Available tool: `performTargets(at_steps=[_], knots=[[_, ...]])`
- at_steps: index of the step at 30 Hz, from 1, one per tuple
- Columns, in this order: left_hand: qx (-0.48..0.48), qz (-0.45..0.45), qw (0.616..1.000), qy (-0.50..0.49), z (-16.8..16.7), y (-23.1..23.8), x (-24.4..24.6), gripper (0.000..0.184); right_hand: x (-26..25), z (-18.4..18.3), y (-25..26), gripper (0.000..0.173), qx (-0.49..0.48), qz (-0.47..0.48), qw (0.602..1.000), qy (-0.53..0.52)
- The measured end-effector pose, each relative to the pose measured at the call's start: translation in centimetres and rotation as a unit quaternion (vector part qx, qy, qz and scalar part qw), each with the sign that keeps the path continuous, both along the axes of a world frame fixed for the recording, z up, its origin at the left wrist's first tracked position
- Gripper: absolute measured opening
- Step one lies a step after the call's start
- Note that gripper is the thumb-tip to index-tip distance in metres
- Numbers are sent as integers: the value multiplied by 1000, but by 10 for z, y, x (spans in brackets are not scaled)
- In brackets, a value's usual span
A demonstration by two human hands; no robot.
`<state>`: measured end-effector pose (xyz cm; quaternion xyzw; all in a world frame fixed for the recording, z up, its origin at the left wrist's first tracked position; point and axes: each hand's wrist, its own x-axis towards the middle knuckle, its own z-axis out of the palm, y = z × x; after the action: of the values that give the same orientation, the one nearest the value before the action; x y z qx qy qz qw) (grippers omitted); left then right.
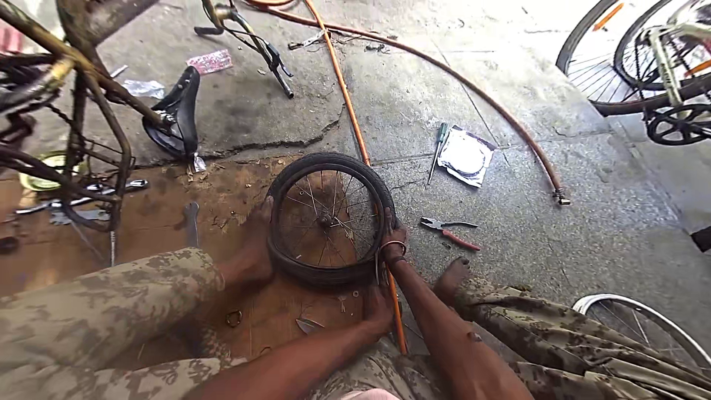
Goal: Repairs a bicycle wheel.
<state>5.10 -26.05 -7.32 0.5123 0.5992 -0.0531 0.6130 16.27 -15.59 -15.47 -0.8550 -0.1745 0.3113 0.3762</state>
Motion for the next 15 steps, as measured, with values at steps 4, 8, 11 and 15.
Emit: performTargets(at_steps=[4,8,11,15], knots=[[23,27,999,-40,-29,-9,11,49,-8,27,8,70,-126,-7,992,-10],[-12,-89,992,-91,-43,10,-17,45,-5,24,9,79,-132,-39,990,15],[5,-217,970,-111,-39,42,-57,47,-4,18,7,76,-120,-23,992,-2],[34,-335,942,2,25,107,-87,43,-2,14,8,74,-127,-11,992,-11]])
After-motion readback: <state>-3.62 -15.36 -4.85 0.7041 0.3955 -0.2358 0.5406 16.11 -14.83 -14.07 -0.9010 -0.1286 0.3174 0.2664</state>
